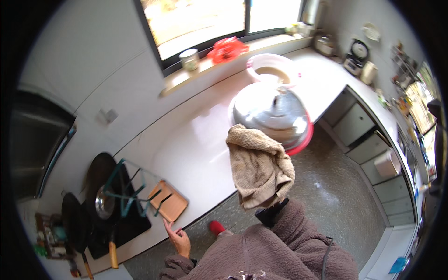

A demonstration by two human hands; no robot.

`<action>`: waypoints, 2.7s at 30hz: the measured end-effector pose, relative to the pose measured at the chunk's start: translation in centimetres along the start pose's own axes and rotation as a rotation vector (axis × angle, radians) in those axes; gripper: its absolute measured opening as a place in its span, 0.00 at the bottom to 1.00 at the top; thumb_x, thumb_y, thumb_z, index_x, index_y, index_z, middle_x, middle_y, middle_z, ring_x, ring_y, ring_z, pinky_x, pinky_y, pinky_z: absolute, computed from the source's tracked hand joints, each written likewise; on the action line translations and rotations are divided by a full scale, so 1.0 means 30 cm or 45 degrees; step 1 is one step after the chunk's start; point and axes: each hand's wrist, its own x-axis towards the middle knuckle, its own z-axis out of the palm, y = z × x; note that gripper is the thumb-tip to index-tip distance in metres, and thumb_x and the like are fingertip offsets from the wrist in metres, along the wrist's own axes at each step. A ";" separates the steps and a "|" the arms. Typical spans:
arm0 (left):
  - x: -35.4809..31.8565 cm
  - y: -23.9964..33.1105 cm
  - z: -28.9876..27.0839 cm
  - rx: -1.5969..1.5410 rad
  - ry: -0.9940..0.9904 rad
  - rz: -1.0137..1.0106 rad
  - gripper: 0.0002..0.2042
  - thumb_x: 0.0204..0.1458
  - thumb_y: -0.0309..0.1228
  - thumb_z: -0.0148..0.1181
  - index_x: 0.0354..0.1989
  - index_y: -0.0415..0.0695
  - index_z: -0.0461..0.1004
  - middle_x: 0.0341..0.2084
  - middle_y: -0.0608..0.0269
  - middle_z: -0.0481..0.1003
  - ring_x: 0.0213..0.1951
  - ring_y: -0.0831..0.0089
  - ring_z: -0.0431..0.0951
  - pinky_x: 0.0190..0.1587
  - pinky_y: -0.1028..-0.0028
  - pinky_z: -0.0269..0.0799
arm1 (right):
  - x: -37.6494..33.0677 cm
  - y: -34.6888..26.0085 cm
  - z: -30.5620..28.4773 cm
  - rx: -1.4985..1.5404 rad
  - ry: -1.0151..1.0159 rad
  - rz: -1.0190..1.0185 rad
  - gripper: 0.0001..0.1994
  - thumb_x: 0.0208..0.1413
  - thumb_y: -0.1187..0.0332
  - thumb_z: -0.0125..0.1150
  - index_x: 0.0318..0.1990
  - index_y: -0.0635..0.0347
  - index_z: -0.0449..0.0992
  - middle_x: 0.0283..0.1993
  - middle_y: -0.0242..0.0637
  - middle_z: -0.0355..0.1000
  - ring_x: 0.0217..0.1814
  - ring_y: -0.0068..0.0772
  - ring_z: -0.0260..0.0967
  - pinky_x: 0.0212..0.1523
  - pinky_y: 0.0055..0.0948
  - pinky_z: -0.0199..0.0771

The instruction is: The person cleans the kitchen countertop and sink area using a cloth and a spray bottle. They wipe the countertop, rinse the cloth at the sink, and repeat the wiping across multiple sections, including around the stove and near the window.

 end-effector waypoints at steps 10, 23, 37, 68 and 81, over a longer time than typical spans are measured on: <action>-0.272 0.523 0.685 -0.062 -0.585 0.616 0.34 0.46 0.11 0.46 0.67 0.44 0.56 0.50 0.46 0.69 0.38 0.63 0.78 0.39 0.70 0.76 | -0.712 -0.835 0.028 -0.352 0.124 -0.698 0.20 0.63 0.61 0.48 0.56 0.65 0.68 0.55 0.41 0.70 0.57 0.37 0.67 0.59 0.35 0.66; -0.472 1.039 1.694 -0.294 -1.411 1.004 0.18 0.50 0.15 0.51 0.50 0.39 0.74 0.38 0.52 0.75 0.34 0.66 0.80 0.40 0.72 0.76 | -1.140 -1.491 0.067 -0.486 0.285 -1.500 0.19 0.61 0.62 0.52 0.55 0.64 0.70 0.54 0.39 0.70 0.54 0.34 0.68 0.55 0.31 0.69; -1.139 1.859 2.705 -0.770 -2.372 0.361 0.20 0.58 0.30 0.57 0.57 0.36 0.67 0.48 0.61 0.74 0.50 0.75 0.72 0.54 0.75 0.67 | -1.250 -2.186 -0.046 -1.025 1.109 -1.439 0.19 0.63 0.67 0.51 0.58 0.66 0.67 0.55 0.37 0.68 0.55 0.31 0.67 0.55 0.29 0.70; -2.436 2.563 4.247 -0.865 -2.259 0.039 0.09 0.58 0.27 0.59 0.43 0.36 0.76 0.34 0.67 0.77 0.34 0.84 0.74 0.39 0.83 0.71 | -2.501 -4.210 -0.532 -1.239 1.260 -1.523 0.12 0.57 0.75 0.49 0.44 0.68 0.76 0.38 0.34 0.76 0.38 0.26 0.73 0.37 0.25 0.74; -2.775 2.541 4.634 -0.098 -1.717 1.370 0.31 0.44 0.19 0.58 0.62 0.37 0.60 0.52 0.44 0.66 0.56 0.47 0.64 0.61 0.58 0.57 | -3.035 -4.602 -1.021 -1.629 2.560 -1.012 0.17 0.50 0.64 0.61 0.46 0.61 0.79 0.39 0.46 0.79 0.43 0.40 0.77 0.46 0.33 0.74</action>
